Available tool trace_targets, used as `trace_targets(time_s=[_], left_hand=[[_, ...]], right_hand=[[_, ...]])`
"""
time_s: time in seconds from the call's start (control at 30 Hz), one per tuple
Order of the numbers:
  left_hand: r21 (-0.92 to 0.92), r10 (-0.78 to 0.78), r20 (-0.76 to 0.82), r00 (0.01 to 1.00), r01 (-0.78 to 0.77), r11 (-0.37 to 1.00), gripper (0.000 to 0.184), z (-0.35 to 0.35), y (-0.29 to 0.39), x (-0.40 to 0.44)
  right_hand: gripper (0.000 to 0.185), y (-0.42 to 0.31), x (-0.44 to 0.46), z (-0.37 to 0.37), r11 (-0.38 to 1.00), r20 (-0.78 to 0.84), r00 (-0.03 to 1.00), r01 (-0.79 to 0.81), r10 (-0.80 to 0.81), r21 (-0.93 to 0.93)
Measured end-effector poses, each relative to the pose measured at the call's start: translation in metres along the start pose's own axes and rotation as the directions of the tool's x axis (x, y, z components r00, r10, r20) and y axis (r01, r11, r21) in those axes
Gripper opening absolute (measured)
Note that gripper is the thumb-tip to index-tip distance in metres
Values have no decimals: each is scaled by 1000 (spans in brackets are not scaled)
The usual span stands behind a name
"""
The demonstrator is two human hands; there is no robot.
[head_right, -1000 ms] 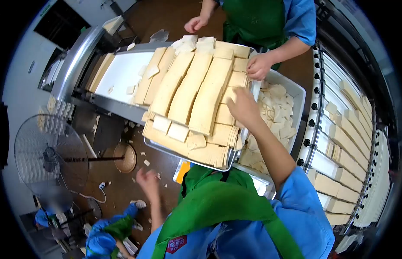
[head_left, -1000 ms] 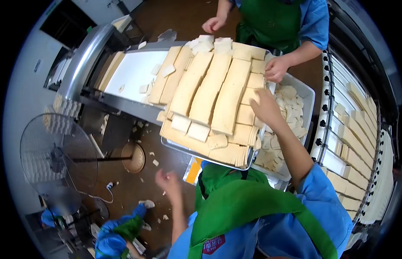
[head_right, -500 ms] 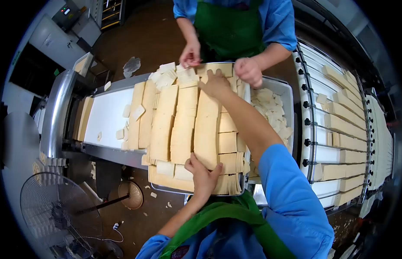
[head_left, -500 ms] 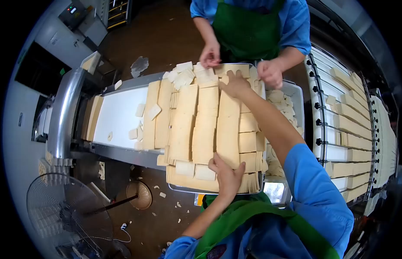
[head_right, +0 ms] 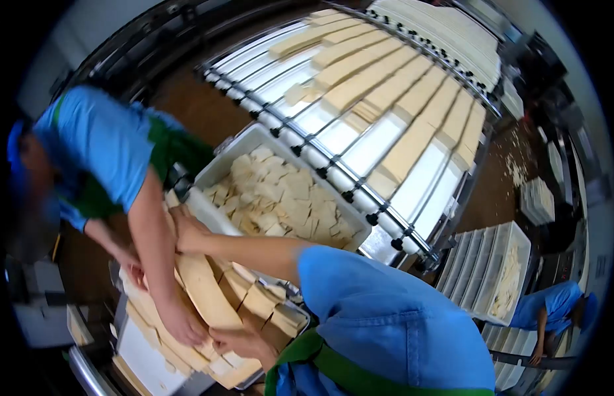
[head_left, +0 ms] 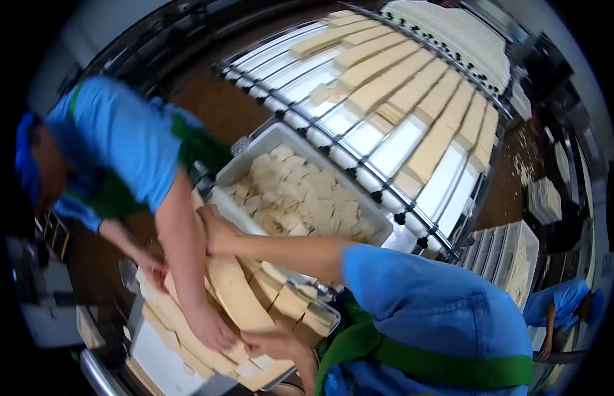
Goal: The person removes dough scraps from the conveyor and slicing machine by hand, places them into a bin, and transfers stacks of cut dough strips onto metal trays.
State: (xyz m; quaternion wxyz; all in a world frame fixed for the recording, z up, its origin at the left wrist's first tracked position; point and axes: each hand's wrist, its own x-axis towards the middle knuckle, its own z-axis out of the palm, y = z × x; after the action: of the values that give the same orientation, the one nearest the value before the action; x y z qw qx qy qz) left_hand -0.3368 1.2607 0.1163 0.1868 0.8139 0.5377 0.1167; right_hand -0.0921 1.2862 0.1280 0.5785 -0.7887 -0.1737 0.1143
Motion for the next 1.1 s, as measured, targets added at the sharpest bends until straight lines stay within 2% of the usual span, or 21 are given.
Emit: trace_targets(time_s=[0.07, 0.13, 0.17, 0.23, 0.27, 0.3, 0.33, 0.37, 0.4, 0.5, 0.53, 0.6, 0.63, 0.67, 0.73, 0.8, 0.87, 0.9, 0.93, 1.0, 1.1], left_hand=[[-35, 84, -72, 994, -86, 996, 83, 4, 0, -11], [38, 521, -269, 810, -532, 846, 77, 16, -4, -12], [35, 543, -255, 800, -554, 832, 77, 17, 10, -16], [-200, 772, -290, 566, -824, 530, 69, 20, 54, -26], [-408, 789, -161, 593, -768, 494, 65, 27, 74, -41], [-590, 807, -23, 590, -660, 465, 62, 33, 92, -60], [-427, 916, 42, 400, -821, 378, 62, 20, 116, -78], [-529, 945, 95, 314, -788, 315, 65, 19, 134, -101], [-575, 975, 98, 200, -789, 219, 67, 23, 147, -123], [-730, 967, 250, -51, -666, 154, 71, 31, 164, -184], [-726, 967, 249, -47, -670, 154, 71, 37, 165, -197], [-860, 886, 423, -191, -393, 325, 70, 55, 163, -217], [-839, 859, 467, -208, -410, 357, 65, 59, 163, -223], [-830, 858, 478, -188, -417, 371, 65, 68, 168, -229], [-854, 901, 323, -291, -499, 146, 61, 93, 184, -241], [-927, 861, 356, -364, -255, 276, 60, 124, 210, -259], [-918, 901, 240, -360, -387, 90, 63, 148, 230, -275], [-897, 862, 370, -347, -374, 235, 63, 146, 233, -274], [-859, 806, 488, -335, -349, 375, 64, 138, 236, -273], [-870, 868, 451, -206, -317, 377, 59, 126, 226, -260], [-869, 924, 368, 109, -313, 383, 49, 99, 206, -210]], right_hand=[[67, 34, -17, -36, 992, -264, 964, 57, -25, 114], [62, 47, -54, -106, 962, -420, 907, 143, -34, 231], [60, 57, -72, -137, 976, -556, 831, 145, -32, 161], [58, 67, -118, -213, 996, -698, 711, -50, 90, 77], [57, 85, -135, -246, 995, -837, 546, -103, 42, -17], [55, 80, -162, -287, 991, -854, 504, -102, 128, 88], [52, 71, -188, -324, 909, -822, 399, -273, 406, 316], [55, 125, -210, -359, 985, -918, 365, -125, 155, 117], [49, 141, -236, -394, 953, -930, 336, -300, 150, 45], [56, 162, -291, -461, 794, -875, 376, -608, 305, 15], [56, 171, -300, -477, 797, -873, 380, -604, 305, 15], [60, 190, -311, -505, 565, -690, 525, -800, 498, -201], [60, 196, -311, -516, 570, -676, 537, -795, 505, -206], [60, 203, -307, -528, 515, -697, 524, -819, 490, -254], [61, 217, -301, -543, 389, -729, 504, -855, 463, -345], [58, 225, -296, -538, 275, -932, 314, -926, 180, -259], [60, 188, -283, -519, 340, -921, 379, -881, 89, -330], [51, 193, -278, -507, 468, -869, 487, -749, -94, -470], [43, 177, -273, -495, 570, -753, 652, -589, -83, -573], [24, 153, -260, -458, 640, -514, 813, -246, -271, -727], [33, 127, -248, -408, 528, -336, 940, -256, -59, -810]])
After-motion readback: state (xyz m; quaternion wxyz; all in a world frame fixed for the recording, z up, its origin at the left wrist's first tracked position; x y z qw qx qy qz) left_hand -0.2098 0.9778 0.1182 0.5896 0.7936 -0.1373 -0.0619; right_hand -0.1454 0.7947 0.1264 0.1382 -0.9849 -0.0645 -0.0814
